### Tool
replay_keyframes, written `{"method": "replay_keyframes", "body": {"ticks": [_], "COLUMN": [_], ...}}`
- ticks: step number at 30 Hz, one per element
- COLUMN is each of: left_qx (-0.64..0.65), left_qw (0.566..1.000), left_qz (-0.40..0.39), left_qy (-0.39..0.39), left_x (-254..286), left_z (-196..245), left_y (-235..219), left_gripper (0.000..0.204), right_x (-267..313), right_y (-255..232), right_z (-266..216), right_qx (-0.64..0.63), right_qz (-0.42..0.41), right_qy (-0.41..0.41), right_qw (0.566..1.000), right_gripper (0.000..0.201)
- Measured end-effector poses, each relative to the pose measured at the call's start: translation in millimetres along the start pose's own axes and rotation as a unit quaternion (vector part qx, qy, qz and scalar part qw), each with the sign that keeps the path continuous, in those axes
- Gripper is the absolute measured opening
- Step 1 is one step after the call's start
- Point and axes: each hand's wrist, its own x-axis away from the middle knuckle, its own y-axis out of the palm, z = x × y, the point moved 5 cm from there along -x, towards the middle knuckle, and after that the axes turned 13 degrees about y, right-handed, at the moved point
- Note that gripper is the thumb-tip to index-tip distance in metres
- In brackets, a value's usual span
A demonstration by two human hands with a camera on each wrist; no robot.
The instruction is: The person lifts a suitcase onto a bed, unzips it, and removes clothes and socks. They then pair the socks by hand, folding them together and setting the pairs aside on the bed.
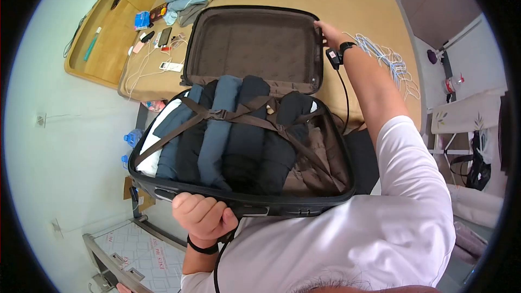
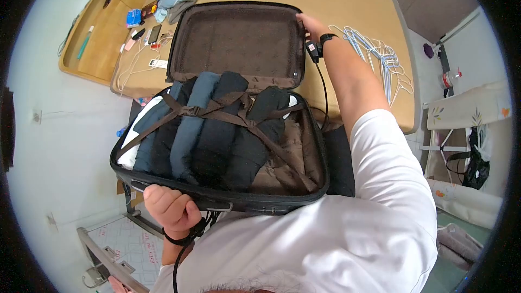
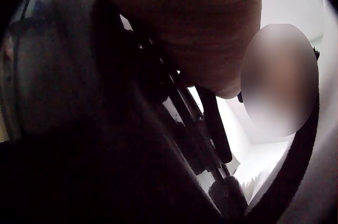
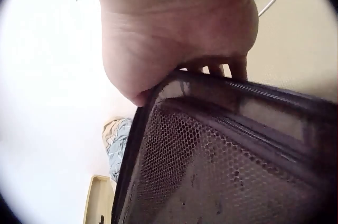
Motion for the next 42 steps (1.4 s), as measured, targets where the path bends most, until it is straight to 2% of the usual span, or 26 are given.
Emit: {"method": "replay_keyframes", "body": {"ticks": [2, 4, 5, 6, 7, 9, 10, 11, 13, 14, 16, 18, 20, 22, 26, 28, 29, 30, 31, 32, 34, 37, 39, 40, 41, 42], "left_qx": [-0.002, -0.002, 0.002, 0.007, 0.01, 0.015, 0.018, 0.016, 0.012, 0.009, 0.007, 0.003, 0.01, 0.023, 0.002, -0.006, -0.005, -0.001, 0.002, 0.003, 0.0, -0.007, -0.004, -0.003, -0.003, -0.004], "left_qw": [1.0, 1.0, 1.0, 1.0, 1.0, 1.0, 1.0, 1.0, 1.0, 1.0, 1.0, 1.0, 1.0, 1.0, 1.0, 0.999, 0.999, 0.999, 0.999, 0.999, 1.0, 0.999, 1.0, 1.0, 1.0, 1.0], "left_qz": [0.002, 0.0, 0.005, 0.01, 0.009, 0.008, 0.006, 0.012, 0.018, 0.013, 0.01, 0.018, 0.018, 0.018, 0.007, 0.037, 0.041, 0.036, 0.029, 0.032, 0.029, 0.036, 0.03, 0.027, 0.026, 0.028], "left_qy": [-0.001, -0.006, -0.006, -0.006, -0.007, -0.021, -0.021, -0.017, -0.012, -0.014, -0.012, -0.014, -0.013, -0.01, -0.026, -0.015, -0.014, -0.014, -0.014, -0.012, -0.005, 0.001, -0.006, -0.009, -0.01, -0.01], "left_x": [2, 9, 12, 13, 14, 14, 14, 13, 11, 10, 10, 10, 10, 12, 18, 17, 17, 18, 18, 17, 18, 17, 18, 17, 18, 18], "left_z": [-1, 1, 1, 0, -1, -1, 1, 1, 1, 1, 0, -1, -1, -2, 1, 0, -1, -1, -2, -2, 0, 2, 2, 1, 2, 2], "left_y": [2, 2, 2, 2, 2, 1, 2, 1, 1, 2, 2, 2, 2, 1, 1, 1, 1, 1, 1, 2, 2, 3, 4, 4, 6, 5], "left_gripper": [0.01, 0.01, 0.01, 0.009, 0.009, 0.01, 0.01, 0.01, 0.011, 0.012, 0.012, 0.013, 0.013, 0.014, 0.017, 0.015, 0.015, 0.014, 0.014, 0.014, 0.012, 0.012, 0.012, 0.012, 0.012, 0.012], "right_x": [-6, 16, 20, 30, 37, 60, 92, 117, 175, 177, 175, 165, 165, 187, 200, 203, 176, 206, 207, 207, 204, 195, 229, 237, 251, 249], "right_y": [8, 18, 21, 28, 45, 88, 116, 141, 178, 189, 206, 211, 201, 186, 95, 29, -15, -29, -47, -54, -64, -22, 40, 67, 86, 102], "right_z": [16, 14, 7, -4, -20, -36, -48, -54, -57, -56, -40, -30, -30, -51, -112, -146, -161, -175, -179, -182, -172, -126, -84, -56, -34, -14], "right_qx": [-0.047, -0.025, 0.165, 0.348, 0.514, 0.505, 0.502, 0.491, 0.487, 0.487, 0.512, 0.522, 0.532, 0.441, 0.297, 0.22, 0.217, 0.179, 0.128, 0.134, 0.304, 0.371, 0.405, 0.426, 0.434, 0.468], "right_qz": [-0.051, -0.04, 0.014, 0.067, 0.107, 0.109, -0.005, -0.087, -0.225, -0.224, -0.303, -0.285, -0.26, -0.216, -0.062, 0.06, 0.1, 0.157, 0.167, 0.16, 0.183, 0.019, -0.168, -0.26, -0.297, -0.304], "right_qy": [0.024, 0.033, 0.0, -0.032, -0.082, -0.369, -0.307, -0.331, -0.152, -0.152, -0.094, -0.12, -0.141, -0.323, -0.284, -0.352, -0.369, -0.361, -0.394, -0.386, -0.305, -0.239, -0.208, -0.189, -0.137, -0.141], "right_qw": [0.997, 0.998, 0.986, 0.935, 0.847, 0.773, 0.809, 0.801, 0.83, 0.83, 0.798, 0.795, 0.794, 0.809, 0.909, 0.908, 0.898, 0.902, 0.895, 0.899, 0.884, 0.897, 0.875, 0.846, 0.839, 0.818], "right_gripper": [0.065, 0.063, 0.06, 0.057, 0.052, 0.047, 0.043, 0.042, 0.041, 0.041, 0.029, 0.024, 0.021, 0.018, 0.024, 0.02, 0.021, 0.01, 0.012, 0.012, 0.016, 0.018, 0.015, 0.019, 0.031, 0.044]}}
